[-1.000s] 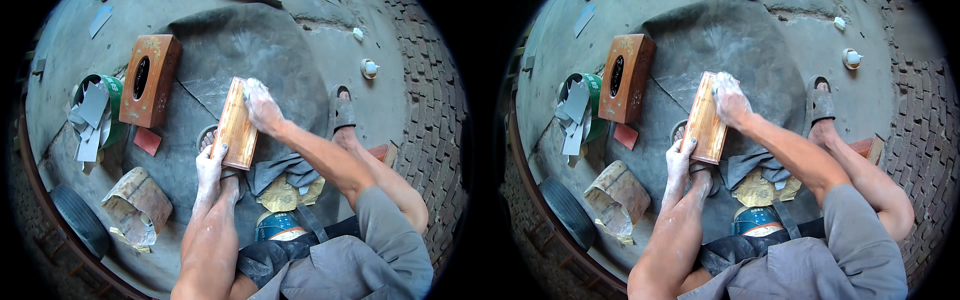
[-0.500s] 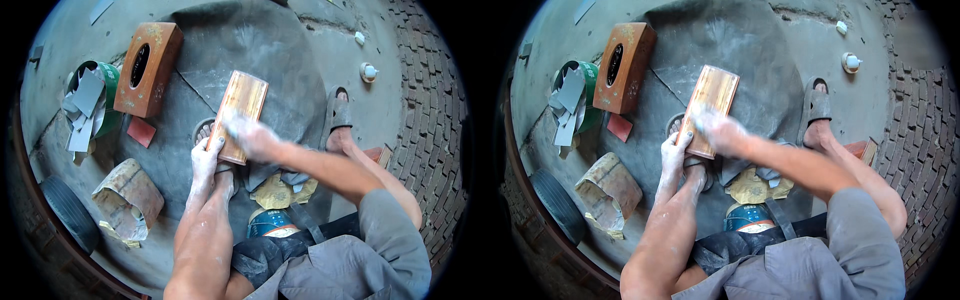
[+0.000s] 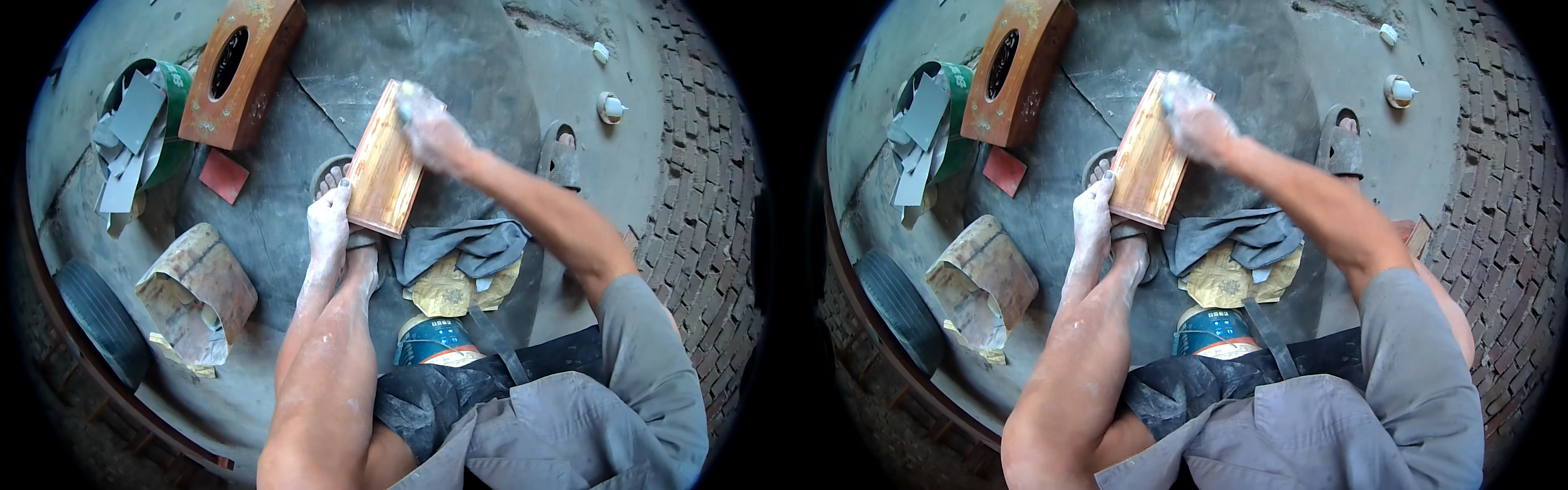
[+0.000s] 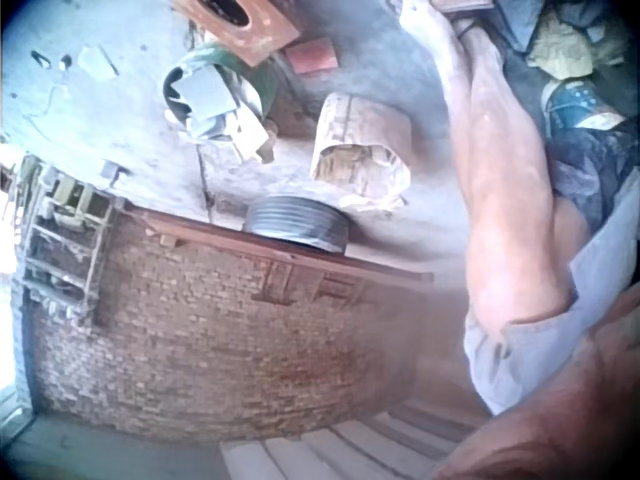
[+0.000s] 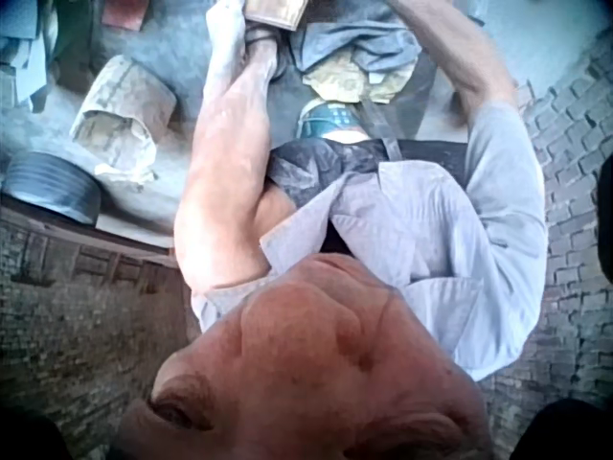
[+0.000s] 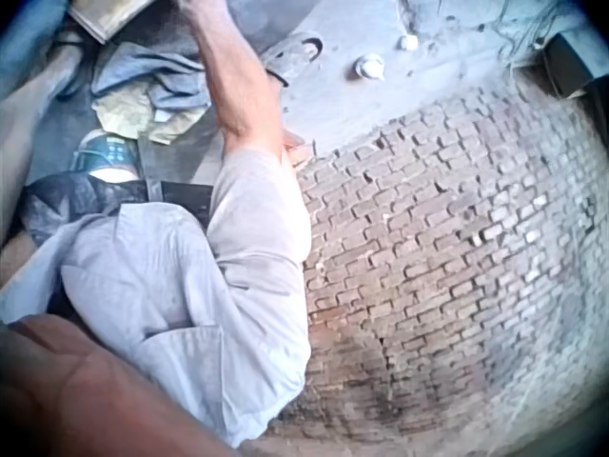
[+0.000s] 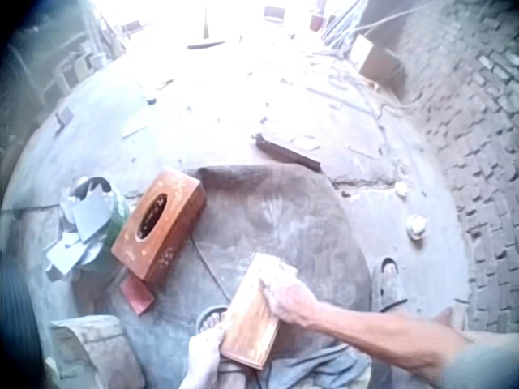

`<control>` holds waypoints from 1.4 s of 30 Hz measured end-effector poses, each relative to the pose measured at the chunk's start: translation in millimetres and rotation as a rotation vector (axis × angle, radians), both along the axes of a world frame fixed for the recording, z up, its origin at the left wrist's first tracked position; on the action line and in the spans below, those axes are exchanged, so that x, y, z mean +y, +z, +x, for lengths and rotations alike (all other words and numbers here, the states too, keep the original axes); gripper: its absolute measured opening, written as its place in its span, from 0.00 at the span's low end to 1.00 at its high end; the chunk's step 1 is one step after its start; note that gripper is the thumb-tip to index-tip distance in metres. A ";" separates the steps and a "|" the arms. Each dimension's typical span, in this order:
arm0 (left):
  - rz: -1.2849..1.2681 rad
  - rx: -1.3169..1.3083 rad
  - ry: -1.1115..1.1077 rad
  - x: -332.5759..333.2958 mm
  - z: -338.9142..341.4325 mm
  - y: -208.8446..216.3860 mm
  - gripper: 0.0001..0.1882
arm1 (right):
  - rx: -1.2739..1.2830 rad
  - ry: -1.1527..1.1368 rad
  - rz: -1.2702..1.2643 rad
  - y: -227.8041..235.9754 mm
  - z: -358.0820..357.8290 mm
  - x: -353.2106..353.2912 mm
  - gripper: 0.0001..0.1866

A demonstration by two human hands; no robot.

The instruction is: The person sits on the floor and sands a small rectangular wooden block using sandpaper. They repeatedly rub the sandpaper over the block's surfaces and edges, occasionally switching sides and adjusting grip.

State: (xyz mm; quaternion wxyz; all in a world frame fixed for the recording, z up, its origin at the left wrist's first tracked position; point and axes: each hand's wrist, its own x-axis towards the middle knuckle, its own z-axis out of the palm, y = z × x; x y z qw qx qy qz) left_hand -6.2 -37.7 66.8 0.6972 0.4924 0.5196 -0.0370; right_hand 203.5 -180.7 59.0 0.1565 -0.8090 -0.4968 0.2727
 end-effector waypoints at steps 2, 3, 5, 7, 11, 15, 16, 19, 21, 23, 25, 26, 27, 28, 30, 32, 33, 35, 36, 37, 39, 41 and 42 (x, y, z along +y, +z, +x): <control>-0.026 0.051 0.091 0.5 8.6 16.4 0.23 | -0.131 0.107 0.342 20.5 -58.6 -2.6 0.26; -0.007 0.015 0.056 -2.0 9.6 10.4 0.23 | -0.026 0.179 0.409 41.1 -80.8 -10.9 0.28; 0.049 -0.038 -0.013 -1.3 0.9 -3.6 0.23 | 0.068 0.238 0.443 31.8 -65.0 -19.9 0.29; 0.015 -0.039 -0.015 -3.7 5.0 -0.4 0.24 | -0.293 0.133 0.306 8.2 -14.3 -17.7 0.30; 0.096 -0.056 -0.074 4.1 -10.0 -15.7 0.24 | 0.126 -0.228 -0.029 11.1 -16.0 8.1 0.28; 0.100 -0.057 -0.004 -1.7 -4.4 -9.3 0.25 | 0.022 0.089 0.322 42.6 -81.9 -15.5 0.26; 0.074 -0.072 -0.011 -4.2 2.8 -6.5 0.25 | -0.216 0.134 0.313 24.7 -57.7 -15.9 0.28; 0.030 -0.085 -0.092 -8.2 6.3 -3.2 0.25 | -0.289 -0.206 0.246 -20.2 30.8 8.3 0.32; 0.074 -0.051 -0.058 3.5 -8.6 -9.9 0.25 | 0.239 -0.256 -0.089 13.2 -1.9 37.9 0.31; 0.142 -0.031 -0.097 6.2 -13.4 -14.4 0.23 | -0.268 0.165 0.378 11.0 -53.2 22.1 0.30; 0.182 -0.056 -0.123 5.9 -8.4 -7.3 0.23 | -0.163 0.150 0.376 12.3 -55.2 11.4 0.31; 0.133 -0.060 -0.117 -0.5 -6.8 -4.8 0.23 | -0.210 0.085 0.272 3.9 -36.0 7.1 0.30; 0.096 -0.067 -0.105 -3.3 -0.1 -3.0 0.23 | -0.262 0.026 0.179 -10.3 -1.3 14.0 0.29; 0.066 -0.074 -0.085 -5.0 6.3 -0.9 0.22 | -0.184 -0.242 0.264 -24.2 22.5 23.2 0.27; 0.001 -0.068 -0.029 -5.7 6.2 0.5 0.22 | -0.250 -0.048 0.138 -20.1 14.8 28.9 0.28; 0.048 -0.044 -0.030 2.9 -9.7 -6.9 0.22 | -0.440 0.301 0.173 19.1 -43.6 22.1 0.30; 0.062 -0.054 -0.034 9.8 -9.4 -3.0 0.22 | -0.127 0.306 0.360 38.5 -66.5 14.9 0.31; 0.028 -0.075 -0.075 1.4 -4.1 -1.4 0.22 | 0.003 0.317 0.291 33.4 -42.8 -7.9 0.32; -0.016 -0.064 -0.075 5.6 -5.3 -3.1 0.19 | -0.160 0.229 0.331 12.2 -24.6 -7.1 0.33; -0.055 -0.099 -0.068 0.9 -3.1 3.1 0.18 | -0.224 0.119 0.272 -4.7 6.2 -9.6 0.30; -0.110 -0.165 -0.035 3.9 2.4 37.6 0.18 | 0.268 -0.439 0.103 4.7 44.7 3.5 0.24; -0.016 -0.296 -0.012 6.3 1.1 56.6 0.18 | 0.109 -0.438 0.261 20.0 46.9 -9.6 0.25; 0.214 -0.305 -0.106 13.4 -3.3 68.4 0.17 | 0.127 -0.478 0.266 38.9 39.0 -5.9 0.25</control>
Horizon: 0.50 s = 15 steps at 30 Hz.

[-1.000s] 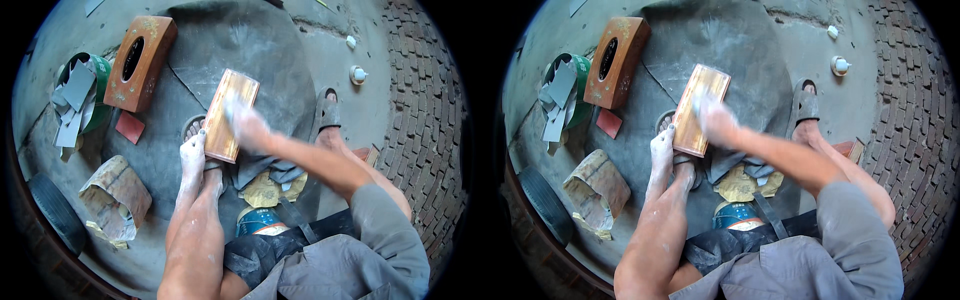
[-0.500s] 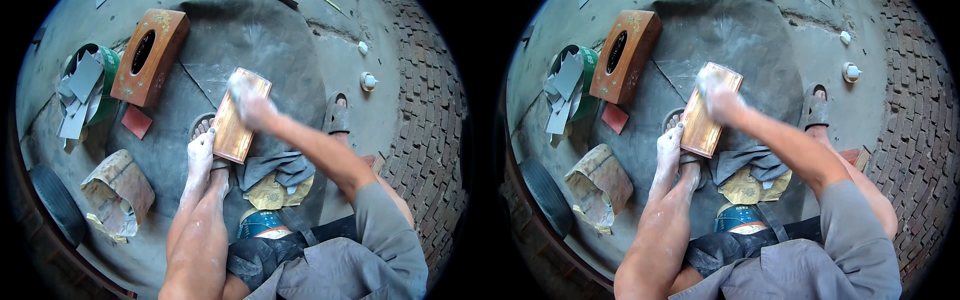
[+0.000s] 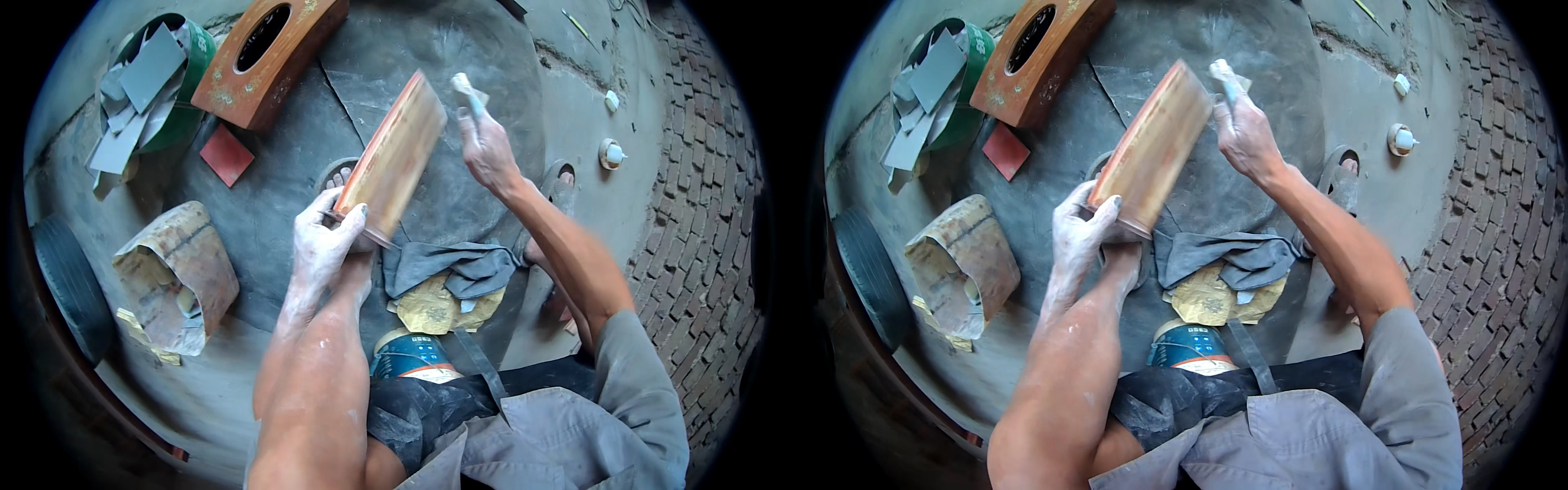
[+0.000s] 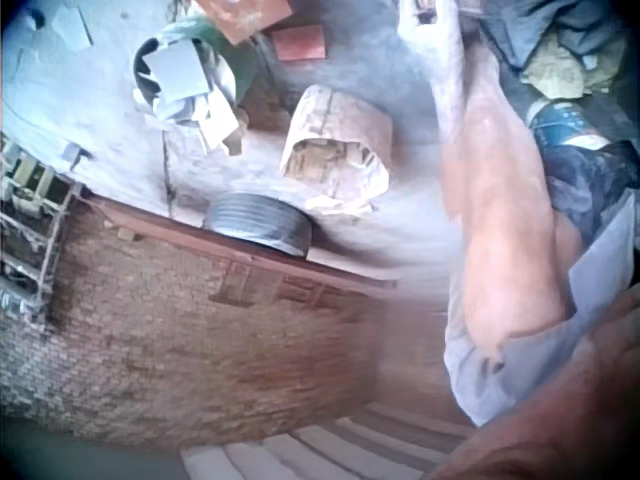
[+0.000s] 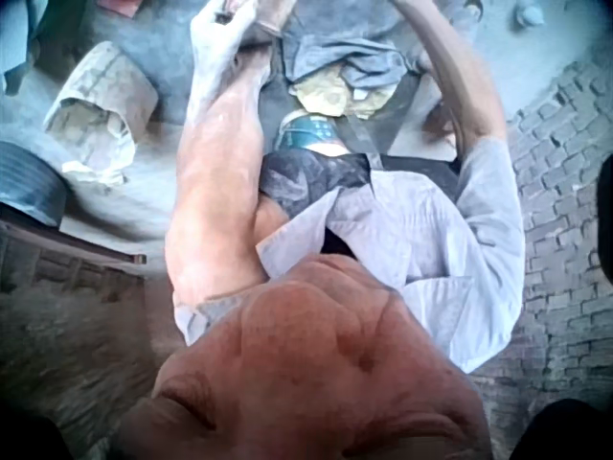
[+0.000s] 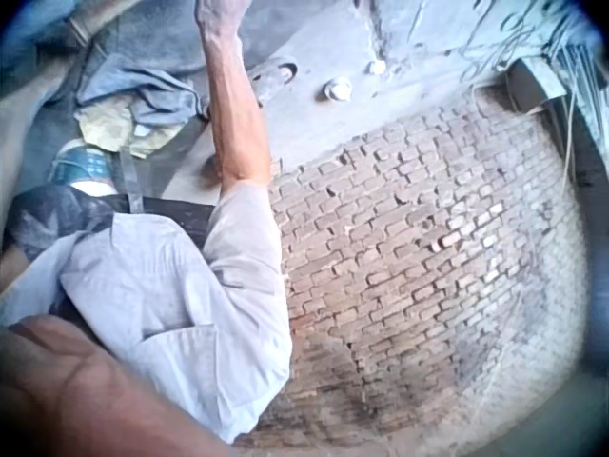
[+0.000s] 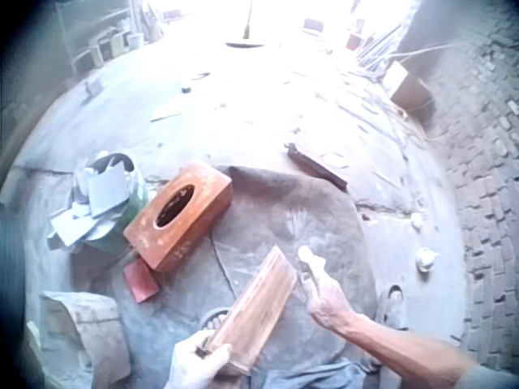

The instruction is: The person sits on the floor and sands a small rectangular wooden block using sandpaper. They repeatedly rub the sandpaper over the block's surfaces and edges, occasionally switching sides and adjusting grip.

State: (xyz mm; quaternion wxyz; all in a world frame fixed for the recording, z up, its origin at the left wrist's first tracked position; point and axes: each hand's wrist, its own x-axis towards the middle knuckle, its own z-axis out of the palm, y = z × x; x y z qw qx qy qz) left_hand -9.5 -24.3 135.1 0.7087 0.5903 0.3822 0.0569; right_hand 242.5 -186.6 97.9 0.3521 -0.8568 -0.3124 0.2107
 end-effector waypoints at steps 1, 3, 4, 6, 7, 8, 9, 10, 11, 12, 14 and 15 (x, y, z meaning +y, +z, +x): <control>0.249 -0.006 -0.060 9.1 -4.7 14.6 0.17 | 0.126 -0.082 -0.061 16.1 -3.9 5.9 0.25; 0.680 -0.167 -0.234 16.5 -0.7 18.1 0.22 | 0.198 -0.248 -0.016 32.3 -5.9 -2.7 0.25; 0.878 -0.199 -0.331 19.7 -1.4 18.3 0.24 | 0.171 -0.311 0.113 26.3 -11.0 -8.3 0.25; 1.142 -0.259 -0.462 20.1 2.6 22.6 0.29 | 0.266 -0.372 -0.026 24.7 -9.1 -24.9 0.27; 1.159 -0.240 -0.499 16.2 -0.8 19.2 0.28 | 0.053 -0.381 0.091 14.7 -22.9 -28.4 0.25; 1.181 -0.214 -0.539 13.1 -7.9 13.3 0.27 | 0.017 -0.390 0.066 11.0 -29.9 -34.4 0.24; 1.202 -0.188 -0.579 10.3 -17.0 7.5 0.27 | -0.018 -0.400 0.039 9.9 -34.2 -37.7 0.24; 1.208 -0.125 -0.650 9.9 -28.1 1.5 0.27 | 0.060 -0.414 -0.087 8.9 -33.1 -39.5 0.23; 1.212 -0.123 -0.679 8.9 -30.2 1.1 0.27 | 0.138 -0.432 -0.218 11.6 -31.3 -42.8 0.23; 1.216 -0.121 -0.710 8.0 -30.5 0.9 0.27 | 0.220 -0.450 -0.348 12.9 -30.6 -46.3 0.23; 1.183 -0.162 -0.754 7.7 -33.1 -9.1 0.31 | 0.217 -0.342 -0.233 -10.7 -44.9 -58.2 0.25; 1.118 -0.173 -0.766 9.9 -30.9 -10.1 0.34 | 0.173 -0.301 -0.158 -15.6 -52.8 -56.4 0.25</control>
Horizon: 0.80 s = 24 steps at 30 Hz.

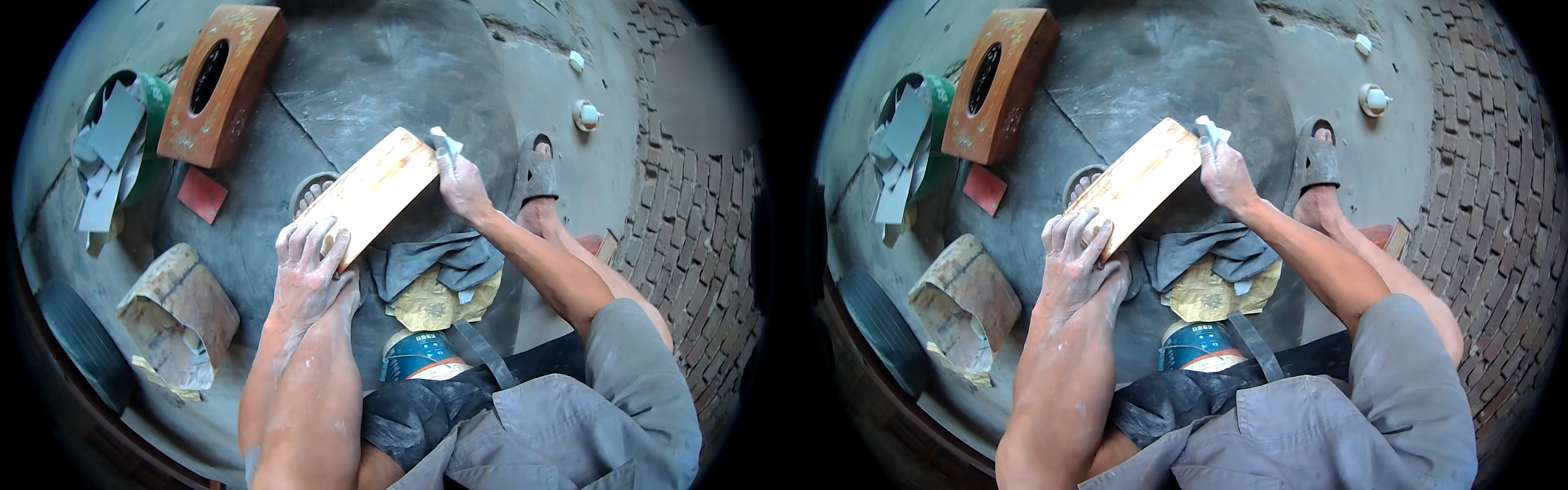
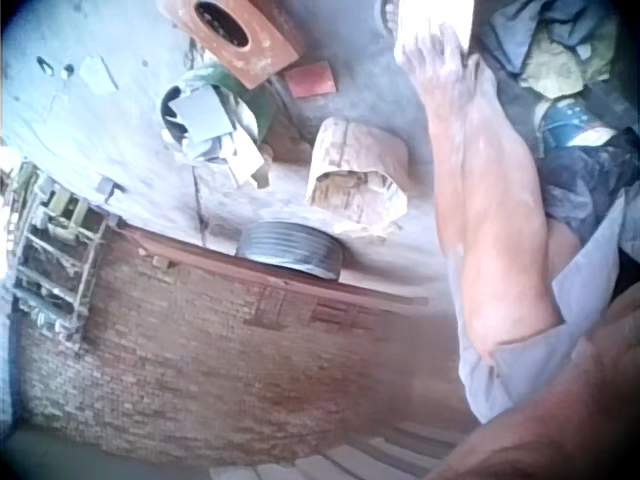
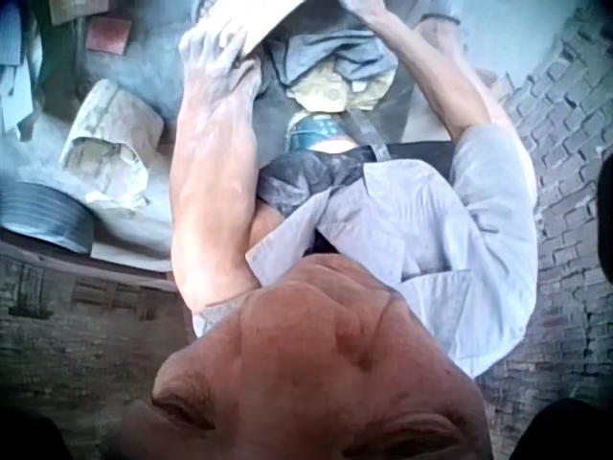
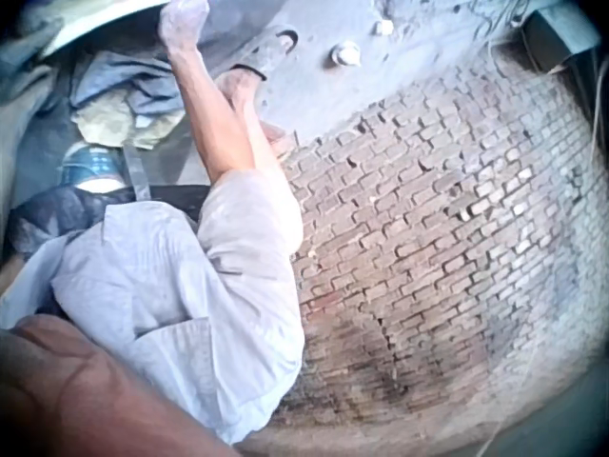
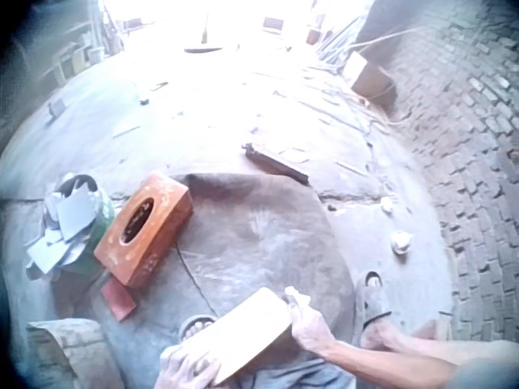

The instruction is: The person sits on the floor and sands a small rectangular wooden block using sandpaper. They repeatedly rub the sandpaper over the block's surfaces and edges, occasionally switching sides and adjusting grip.

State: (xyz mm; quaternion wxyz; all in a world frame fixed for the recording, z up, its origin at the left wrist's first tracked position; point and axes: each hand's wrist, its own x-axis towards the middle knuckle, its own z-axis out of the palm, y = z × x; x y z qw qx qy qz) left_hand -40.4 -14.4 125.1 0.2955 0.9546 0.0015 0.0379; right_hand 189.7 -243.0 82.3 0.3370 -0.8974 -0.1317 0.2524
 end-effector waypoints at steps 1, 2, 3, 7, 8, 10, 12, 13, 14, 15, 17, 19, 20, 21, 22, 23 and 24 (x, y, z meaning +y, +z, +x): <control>-0.059 0.023 -0.010 1.7 2.5 -1.0 0.36 | 0.120 -0.017 0.006 -3.0 1.0 -0.9 0.25; -0.118 0.052 -0.020 3.1 3.0 -0.7 0.38 | 0.018 0.039 0.029 -11.0 -2.3 -5.6 0.25; -0.163 0.157 -0.030 4.8 -0.6 -1.4 0.43 | -0.086 0.099 0.055 -22.4 -6.2 -9.6 0.25; -0.019 0.217 0.287 -11.6 2.1 -8.5 0.37 | -0.212 0.154 0.131 -39.1 -11.3 -19.0 0.25; -0.120 0.234 0.449 -12.5 3.1 -12.4 0.34 | -0.231 0.140 0.156 -38.9 -12.8 -20.3 0.25; -0.314 0.294 0.625 -7.8 4.1 -22.5 0.31 | -0.278 0.156 0.133 -35.6 -10.6 -27.3 0.26; -0.360 0.361 0.684 -3.8 10.4 -22.7 0.26 | -0.361 0.246 0.088 -28.3 -10.0 -28.8 0.27; -0.383 0.394 0.715 -2.5 11.3 -22.4 0.24 | -0.421 0.325 0.052 -23.9 -12.4 -29.7 0.27; -0.423 0.392 0.728 -1.3 9.4 -23.6 0.23 | -0.484 0.406 0.018 -15.8 -14.6 -27.3 0.27; -0.462 0.386 0.741 -1.7 8.2 -28.5 0.21 | -0.532 0.518 -0.043 -8.1 -20.1 -22.0 0.29; -0.562 0.377 0.774 -6.2 12.5 -28.1 0.16 | -0.387 0.622 0.002 -5.4 -41.8 -10.7 0.30; -0.554 0.359 0.761 -6.9 11.8 -28.9 0.15 | -0.340 0.648 0.021 -0.8 -63.0 6.6 0.30; -0.546 0.346 0.758 -6.5 12.5 -29.4 0.15 | -0.342 0.631 0.060 -3.8 -67.6 16.0 0.30; -0.566 0.322 0.757 -11.9 15.9 -29.4 0.14 | -0.341 0.525 0.044 -17.7 -63.5 18.8 0.29; -0.580 0.330 0.764 -16.8 19.2 -28.1 0.13 | -0.340 0.417 0.028 -32.9 -53.9 21.2 0.28; -0.584 0.341 0.778 -18.6 21.1 -24.5 0.12 | -0.347 0.341 0.058 -33.6 -46.6 30.8 0.26; -0.594 0.352 0.789 -20.1 22.7 -22.1 0.12 | -0.344 0.347 0.072 -29.3 -52.9 36.8 0.25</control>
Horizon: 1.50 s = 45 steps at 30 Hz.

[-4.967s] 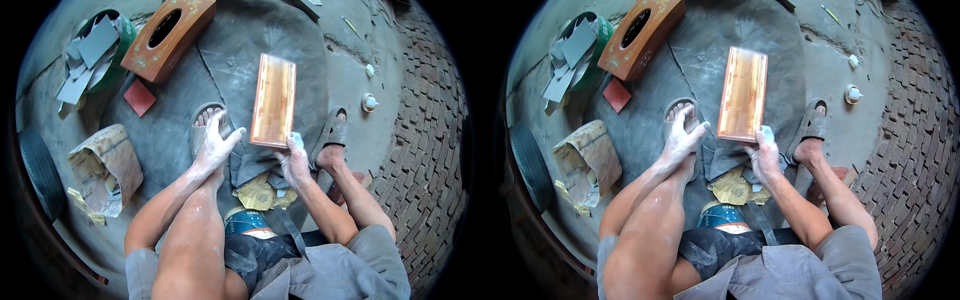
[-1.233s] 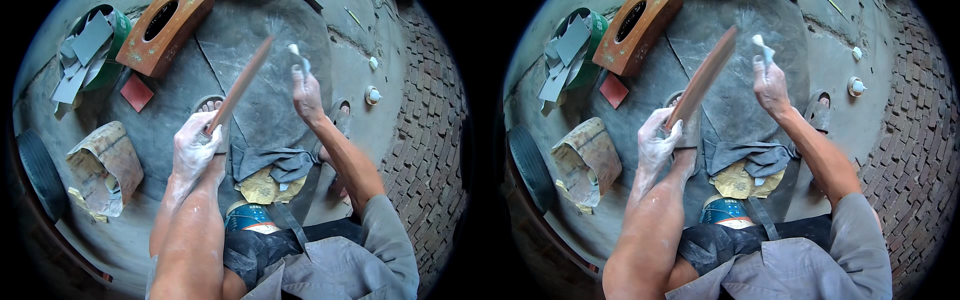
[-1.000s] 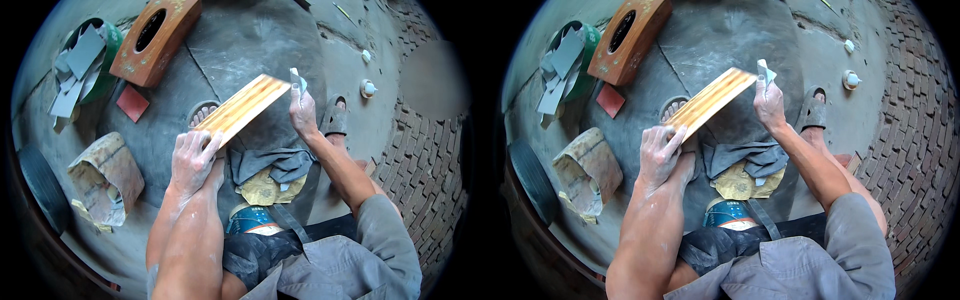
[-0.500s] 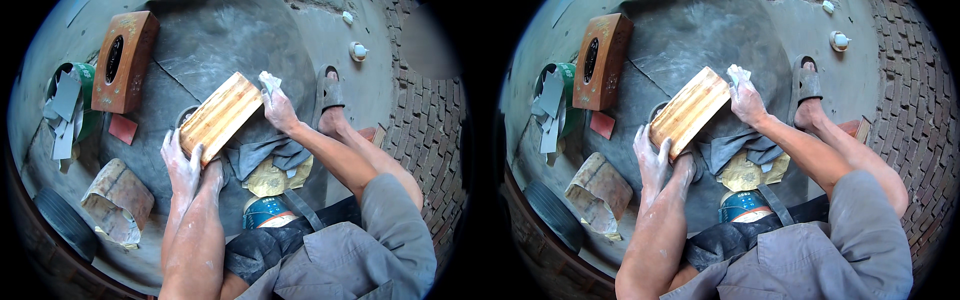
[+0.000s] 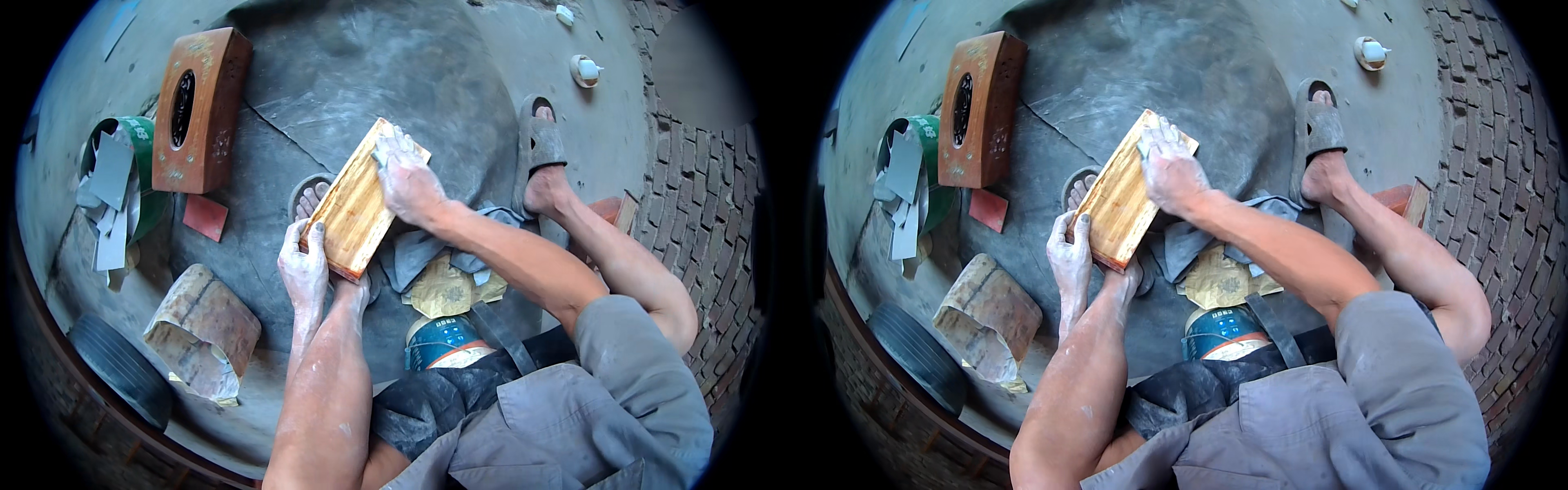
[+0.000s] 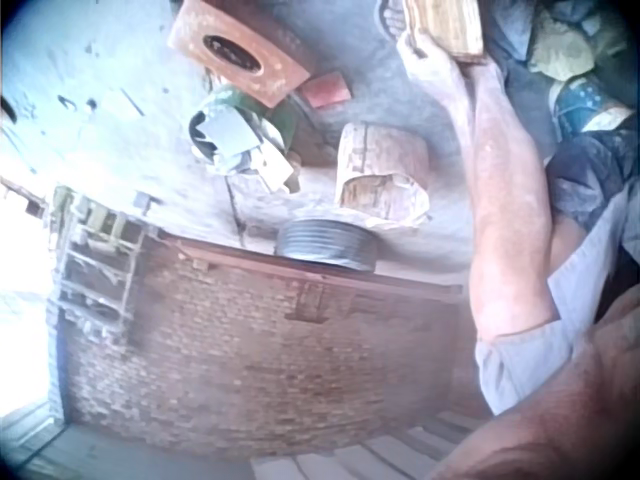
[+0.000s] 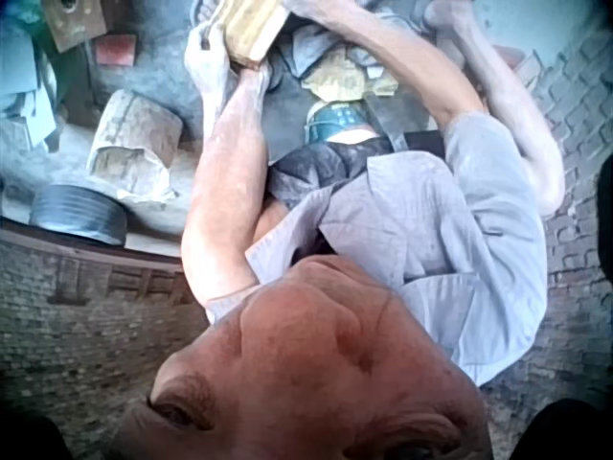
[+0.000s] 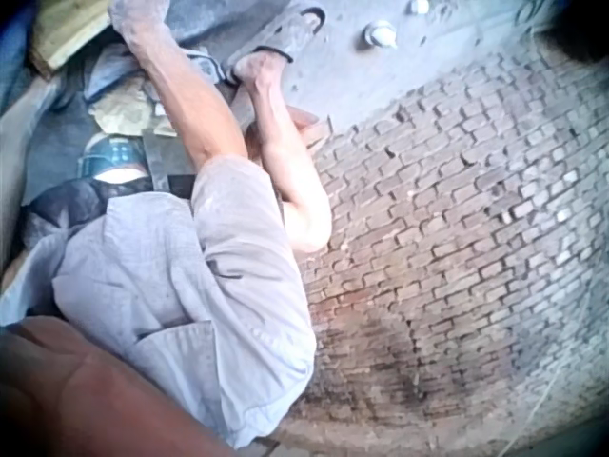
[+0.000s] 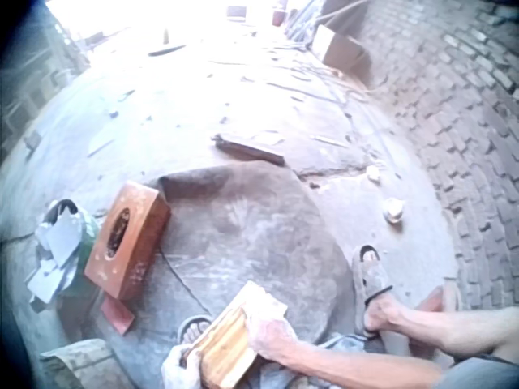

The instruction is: The person sits on the floor and sands a small rectangular wooden block using sandpaper. They repeatedly rub the sandpaper over the block's surfaces and edges, occasionally switching sides and adjusting grip.

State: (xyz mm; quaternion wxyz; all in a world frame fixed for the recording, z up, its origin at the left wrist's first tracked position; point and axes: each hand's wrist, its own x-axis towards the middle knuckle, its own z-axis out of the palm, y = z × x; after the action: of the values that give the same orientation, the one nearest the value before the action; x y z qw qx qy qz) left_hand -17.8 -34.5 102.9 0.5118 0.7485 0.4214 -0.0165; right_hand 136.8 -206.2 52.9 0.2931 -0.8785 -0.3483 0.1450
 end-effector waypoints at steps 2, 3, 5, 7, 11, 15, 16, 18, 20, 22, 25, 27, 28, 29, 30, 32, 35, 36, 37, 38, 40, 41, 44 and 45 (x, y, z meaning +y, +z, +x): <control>-0.015 -0.015 0.031 -0.6 -6.4 -10.0 0.12 | 0.004 0.025 0.029 15.8 -26.0 6.6 0.25; -0.021 -0.026 0.051 -0.8 -7.5 -14.2 0.11 | -0.012 0.147 0.092 25.7 -43.9 4.5 0.25; -0.043 -0.016 0.091 -3.0 -3.9 -11.6 0.12 | -0.041 0.168 0.137 33.2 -43.7 5.7 0.23; -0.077 -0.081 0.123 -9.4 1.3 -11.4 0.13 | -0.091 0.052 0.071 4.0 -3.8 -4.5 0.22; -0.185 -0.101 0.293 -0.6 -19.8 -12.0 0.11 | 0.229 -0.104 -0.067 9.8 34.5 1.8 0.24; -0.123 -0.079 0.336 -2.6 -27.1 -12.2 0.13 | -0.011 0.008 -0.082 29.2 18.0 -32.7 0.23; -0.097 -0.108 0.297 -0.3 -21.8 -3.4 0.14 | -0.078 0.086 -0.138 24.8 14.3 -46.2 0.25; -0.121 -0.042 0.249 4.9 -21.7 5.0 0.14 | -0.102 0.175 -0.213 28.8 -0.5 -56.1 0.31; -0.206 -0.022 0.219 2.8 -26.1 5.4 0.13 | -0.101 0.227 -0.275 46.1 -27.0 -68.7 0.40; -0.291 0.009 0.139 3.4 -21.8 3.9 0.12 | -0.055 0.214 -0.200 57.3 -40.5 -81.1 0.44; -0.332 -0.171 0.270 -4.4 -40.0 -14.7 0.09 | 0.057 0.095 -0.088 81.1 -53.9 -96.6 0.24; -0.325 -0.049 0.157 8.8 -16.9 0.3 0.10 | 0.128 -0.111 -0.116 67.8 -36.0 -125.7 0.15; -0.265 -0.009 0.124 14.8 -33.8 9.4 0.13 | 0.297 -0.282 -0.191 68.3 -45.7 -139.4 0.10; -0.376 -0.004 0.145 5.1 -26.6 -0.7 0.15 | 0.250 -0.327 -0.250 60.1 -33.1 -176.4 0.07; -0.349 0.137 0.069 6.4 -26.4 7.7 0.16 | 0.335 -0.471 -0.339 57.8 -47.6 -205.9 0.08; -0.243 0.143 -0.032 16.6 -23.0 3.2 0.19 | 0.361 -0.434 -0.597 60.0 -42.3 -233.2 0.10; -0.316 0.161 -0.062 12.4 -21.9 7.0 0.21 | 0.421 -0.396 -0.703 62.7 -63.4 -275.1 0.10; -0.304 0.157 -0.085 10.0 -23.0 5.8 0.20 | 0.452 -0.388 -0.745 62.5 -74.5 -285.3 0.10; -0.292 0.151 -0.110 8.9 -25.4 4.3 0.20 | 0.489 -0.431 -0.779 59.2 -87.0 -292.7 0.10; -0.281 0.135 -0.141 10.9 -25.8 2.7 0.20 | 0.516 -0.544 -0.750 58.5 -96.9 -289.9 0.14; -0.254 0.127 -0.160 8.6 -27.5 -2.7 0.20 | 0.516 -0.683 -0.569 47.5 -103.0 -284.1 0.20; -0.270 0.090 -0.128 6.3 -27.0 -0.2 0.19 | 0.561 -0.762 -0.456 43.9 -104.3 -269.3 0.23; -0.386 0.049 0.051 1.6 -40.4 -1.1 0.18 | 0.794 -0.726 -0.132 58.4 -98.1 -187.1 0.27; -0.411 0.068 0.067 4.1 -43.2 -2.8 0.17 | 0.691 -0.571 -0.087 67.8 -99.0 -173.6 0.27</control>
State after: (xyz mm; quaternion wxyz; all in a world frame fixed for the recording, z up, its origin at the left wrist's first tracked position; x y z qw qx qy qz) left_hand -60.9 -30.4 100.2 0.6397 0.6127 0.4509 -0.1103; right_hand 37.9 -379.8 120.7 0.3834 -0.8509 0.0328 0.3576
